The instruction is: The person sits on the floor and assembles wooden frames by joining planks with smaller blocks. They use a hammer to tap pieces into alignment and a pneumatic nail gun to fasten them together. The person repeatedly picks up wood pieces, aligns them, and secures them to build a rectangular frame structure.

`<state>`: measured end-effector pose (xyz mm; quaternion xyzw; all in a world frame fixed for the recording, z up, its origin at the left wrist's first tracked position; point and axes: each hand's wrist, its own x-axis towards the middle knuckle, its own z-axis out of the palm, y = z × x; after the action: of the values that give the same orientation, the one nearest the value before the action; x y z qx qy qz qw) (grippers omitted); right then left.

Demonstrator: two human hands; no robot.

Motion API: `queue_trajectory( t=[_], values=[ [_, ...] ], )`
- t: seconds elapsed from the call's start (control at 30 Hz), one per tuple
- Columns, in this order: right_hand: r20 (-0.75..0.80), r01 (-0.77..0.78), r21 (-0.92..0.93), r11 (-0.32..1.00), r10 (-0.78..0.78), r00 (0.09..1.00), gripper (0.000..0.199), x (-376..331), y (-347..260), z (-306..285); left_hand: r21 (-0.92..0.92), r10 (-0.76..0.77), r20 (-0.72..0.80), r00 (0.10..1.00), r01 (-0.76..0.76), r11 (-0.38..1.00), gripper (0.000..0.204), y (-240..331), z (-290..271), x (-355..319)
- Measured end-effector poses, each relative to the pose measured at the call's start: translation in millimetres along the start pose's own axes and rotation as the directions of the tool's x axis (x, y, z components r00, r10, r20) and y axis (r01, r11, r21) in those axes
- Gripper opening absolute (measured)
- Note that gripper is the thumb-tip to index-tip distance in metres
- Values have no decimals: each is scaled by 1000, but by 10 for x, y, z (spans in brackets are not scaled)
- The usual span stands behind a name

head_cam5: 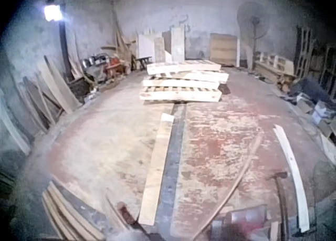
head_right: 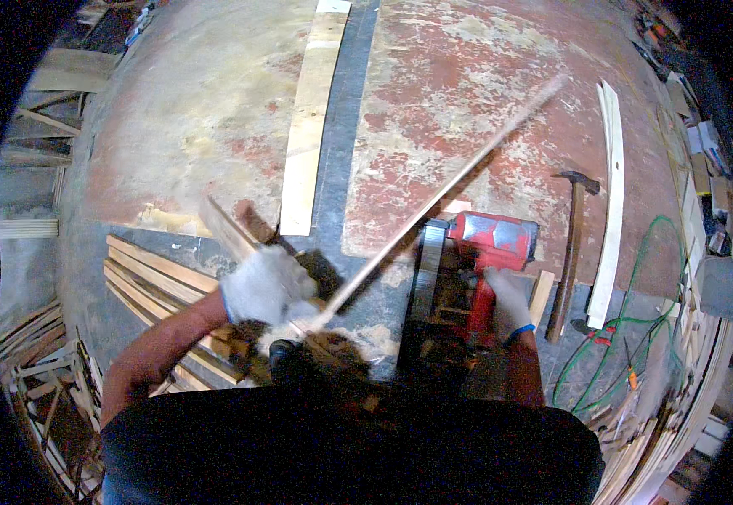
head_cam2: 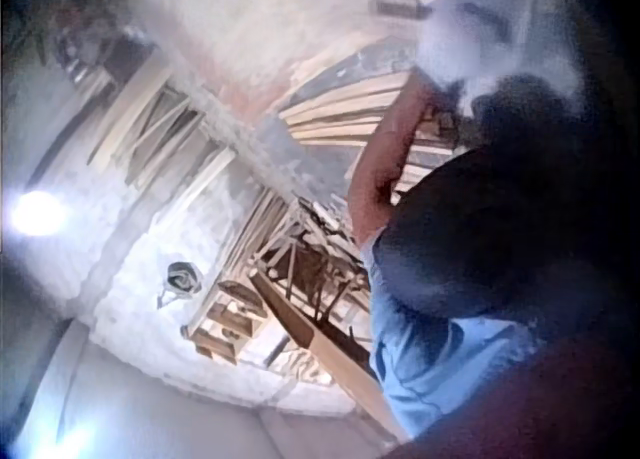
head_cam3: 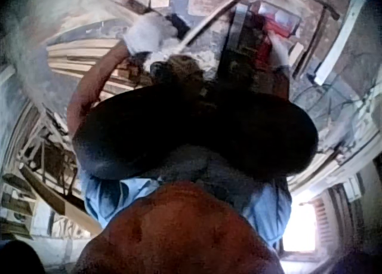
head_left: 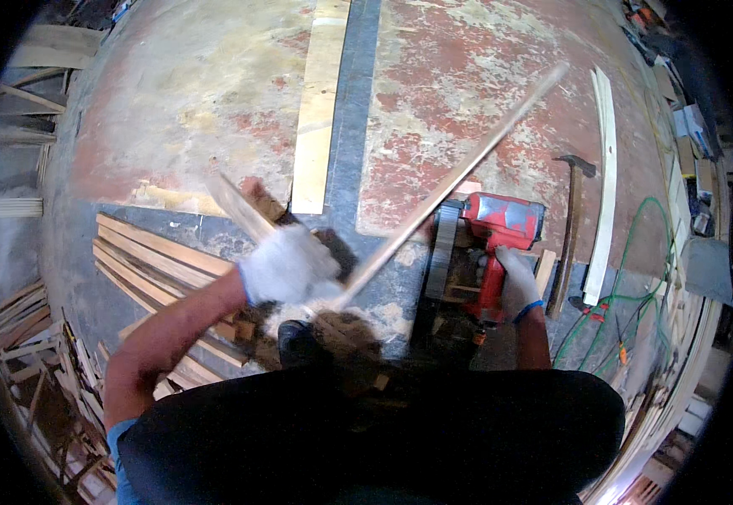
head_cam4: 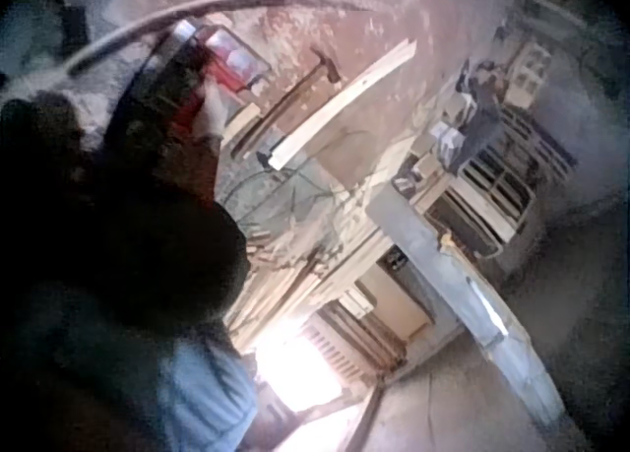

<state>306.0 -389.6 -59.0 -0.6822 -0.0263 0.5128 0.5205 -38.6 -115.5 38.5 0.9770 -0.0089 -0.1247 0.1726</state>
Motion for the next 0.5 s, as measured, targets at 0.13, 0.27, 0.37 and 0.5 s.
queue_trajectory(
  t=[0.13, 0.27, 0.37, 0.5],
  values=[
    [-86, -1, 99, 995, 10, 996, 23, -119, -8, -23, 172, -304, 53, 951, 292, 941, 32, -642, -114, -324],
    [-1, 31, 164, 986, -31, 1000, 23, -29, 130, -40, 161, -539, -159, 827, 561, 812, 28, -1055, 82, -1310],
    [37, -62, 110, 992, 58, 998, 27, -86, 112, -62, 245, -640, -6, 768, 622, 744, 27, -1362, 181, -2052],
    [54, -28, -1, 1000, 28, 998, 31, 11, 304, -244, 21, -650, -294, 701, 684, 729, 16, -1538, 170, -2413]
  ],
)
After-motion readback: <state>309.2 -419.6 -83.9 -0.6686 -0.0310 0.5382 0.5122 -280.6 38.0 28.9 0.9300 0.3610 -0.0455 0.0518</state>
